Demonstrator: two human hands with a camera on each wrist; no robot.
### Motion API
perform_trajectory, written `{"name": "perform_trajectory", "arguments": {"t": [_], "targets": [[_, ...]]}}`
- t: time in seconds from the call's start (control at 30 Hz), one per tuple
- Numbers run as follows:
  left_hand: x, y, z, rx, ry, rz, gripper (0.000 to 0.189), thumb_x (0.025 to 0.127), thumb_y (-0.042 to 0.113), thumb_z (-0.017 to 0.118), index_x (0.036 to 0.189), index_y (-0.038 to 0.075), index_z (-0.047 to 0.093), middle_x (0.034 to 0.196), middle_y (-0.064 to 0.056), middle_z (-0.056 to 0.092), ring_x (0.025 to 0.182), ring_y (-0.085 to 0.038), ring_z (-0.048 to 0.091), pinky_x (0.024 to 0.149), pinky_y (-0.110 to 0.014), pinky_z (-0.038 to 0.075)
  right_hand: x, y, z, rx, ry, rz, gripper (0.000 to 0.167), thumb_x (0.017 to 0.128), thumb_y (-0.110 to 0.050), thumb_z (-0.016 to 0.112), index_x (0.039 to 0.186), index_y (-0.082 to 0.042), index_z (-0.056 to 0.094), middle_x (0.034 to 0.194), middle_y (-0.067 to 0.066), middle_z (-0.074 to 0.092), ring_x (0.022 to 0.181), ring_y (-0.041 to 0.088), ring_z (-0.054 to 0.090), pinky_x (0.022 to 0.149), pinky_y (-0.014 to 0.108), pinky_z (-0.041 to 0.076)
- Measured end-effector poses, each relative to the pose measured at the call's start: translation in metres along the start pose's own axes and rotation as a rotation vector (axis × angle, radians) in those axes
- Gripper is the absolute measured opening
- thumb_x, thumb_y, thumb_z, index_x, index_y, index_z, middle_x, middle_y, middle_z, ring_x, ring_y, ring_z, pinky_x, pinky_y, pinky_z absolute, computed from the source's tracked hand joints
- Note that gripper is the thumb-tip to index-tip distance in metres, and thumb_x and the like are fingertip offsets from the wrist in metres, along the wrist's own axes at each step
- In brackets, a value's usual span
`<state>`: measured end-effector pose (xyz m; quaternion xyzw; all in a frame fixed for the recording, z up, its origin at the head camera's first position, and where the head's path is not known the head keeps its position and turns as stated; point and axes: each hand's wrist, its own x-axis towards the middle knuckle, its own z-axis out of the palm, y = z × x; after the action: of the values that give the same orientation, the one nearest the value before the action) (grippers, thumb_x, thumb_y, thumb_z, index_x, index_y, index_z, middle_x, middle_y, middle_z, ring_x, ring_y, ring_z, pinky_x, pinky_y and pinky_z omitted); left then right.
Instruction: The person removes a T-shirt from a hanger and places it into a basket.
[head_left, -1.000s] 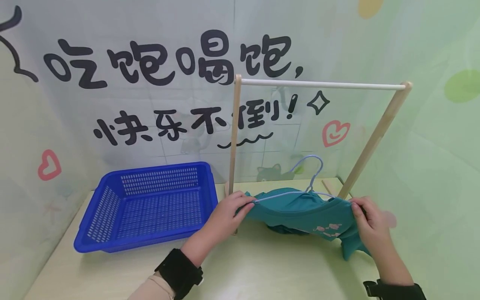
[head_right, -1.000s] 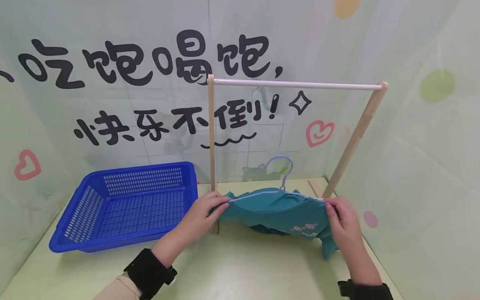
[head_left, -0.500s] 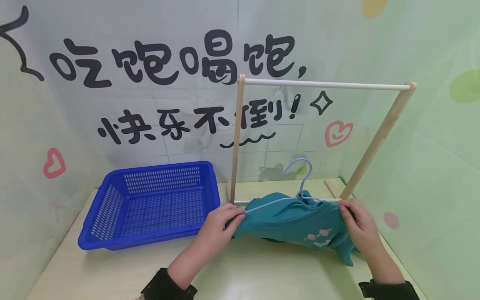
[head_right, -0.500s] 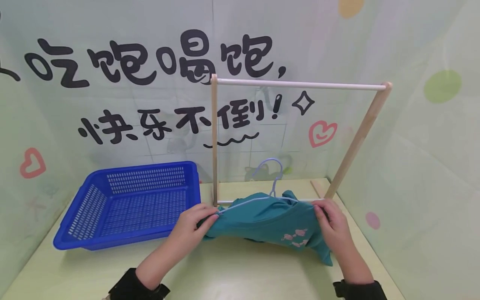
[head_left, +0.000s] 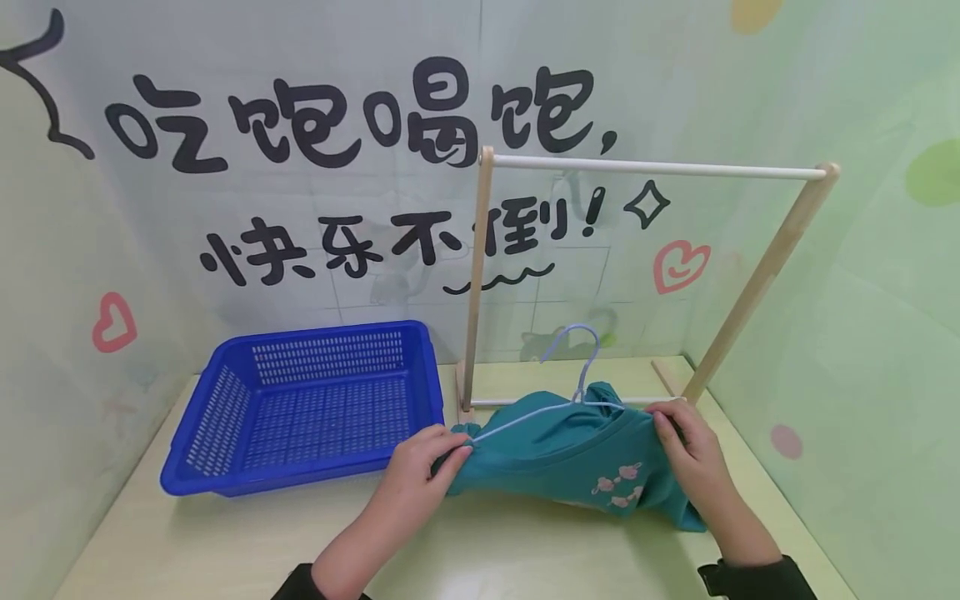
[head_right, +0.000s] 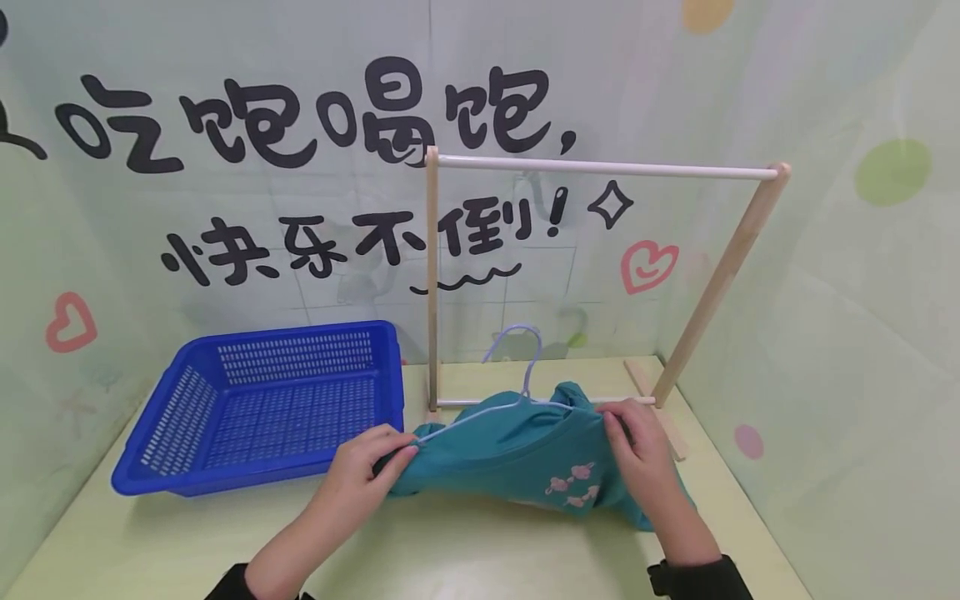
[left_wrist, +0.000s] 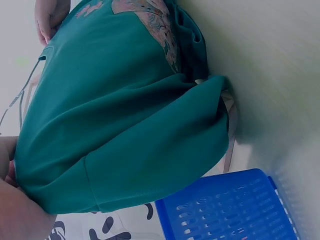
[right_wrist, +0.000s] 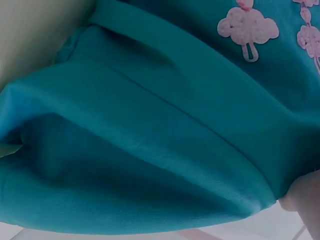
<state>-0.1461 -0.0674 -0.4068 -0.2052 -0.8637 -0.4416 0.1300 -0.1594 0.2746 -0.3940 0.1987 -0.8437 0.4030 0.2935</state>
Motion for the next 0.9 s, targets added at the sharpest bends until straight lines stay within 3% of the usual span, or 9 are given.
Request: {"name": "perform_trajectory", "arguments": {"t": [0.13,0.33,0.47,0.7,0.9], "targets": [[-0.007,-0.003,-0.001,-0.008,0.006,-0.017,0.012,0.090,0.016,0.064,0.097,0.014,0.073,0.080,0.015,0.058,0.064,0.000,0.047,0.055,-0.017,0.044,0.001,-0.011,0.006,-0.028,-0.053,0.031,0.020,0.089,0.012,0.052,0.103,0.002,0.063,0.098,0.012,0.063,0.096,-0.002,0.051,0.087,0.004,0.034],[-0.015,-0.006,-0.001,0.009,-0.023,-0.014,0.011,0.090,0.016,0.065,0.097,0.015,0.073,0.080,0.015,0.057,0.064,0.001,0.046,0.054,-0.016,0.044,-0.003,-0.005,0.013,-0.006,-0.218,0.072,0.035,0.092,-0.005,0.059,0.125,-0.015,0.057,0.122,0.002,0.061,0.115,-0.001,0.049,0.098,0.004,0.030],[-0.019,-0.007,0.001,0.028,-0.035,-0.010,0.012,0.089,0.016,0.066,0.097,0.014,0.073,0.080,0.016,0.058,0.064,0.001,0.046,0.054,-0.016,0.044,-0.001,-0.020,0.020,0.058,-0.319,0.083,0.039,0.093,-0.009,0.059,0.130,-0.016,0.053,0.125,-0.001,0.061,0.121,0.001,0.048,0.100,0.008,0.034],[-0.022,-0.006,0.004,0.030,-0.053,0.015,0.013,0.090,0.019,0.065,0.098,0.014,0.073,0.083,0.013,0.060,0.066,0.002,0.047,0.055,-0.016,0.045,0.004,-0.035,0.030,0.106,-0.405,0.098,0.025,0.096,-0.013,0.054,0.121,-0.018,0.058,0.113,-0.007,0.063,0.105,0.007,0.057,0.086,0.027,0.051],[-0.024,-0.006,0.006,0.009,-0.061,0.009,0.014,0.089,0.019,0.066,0.099,0.015,0.073,0.085,0.014,0.061,0.068,0.002,0.049,0.057,-0.016,0.046,0.006,-0.041,0.032,0.190,-0.407,0.101,0.016,0.096,-0.008,0.054,0.106,-0.016,0.063,0.094,-0.003,0.065,0.084,0.009,0.060,0.073,0.024,0.053]]}}
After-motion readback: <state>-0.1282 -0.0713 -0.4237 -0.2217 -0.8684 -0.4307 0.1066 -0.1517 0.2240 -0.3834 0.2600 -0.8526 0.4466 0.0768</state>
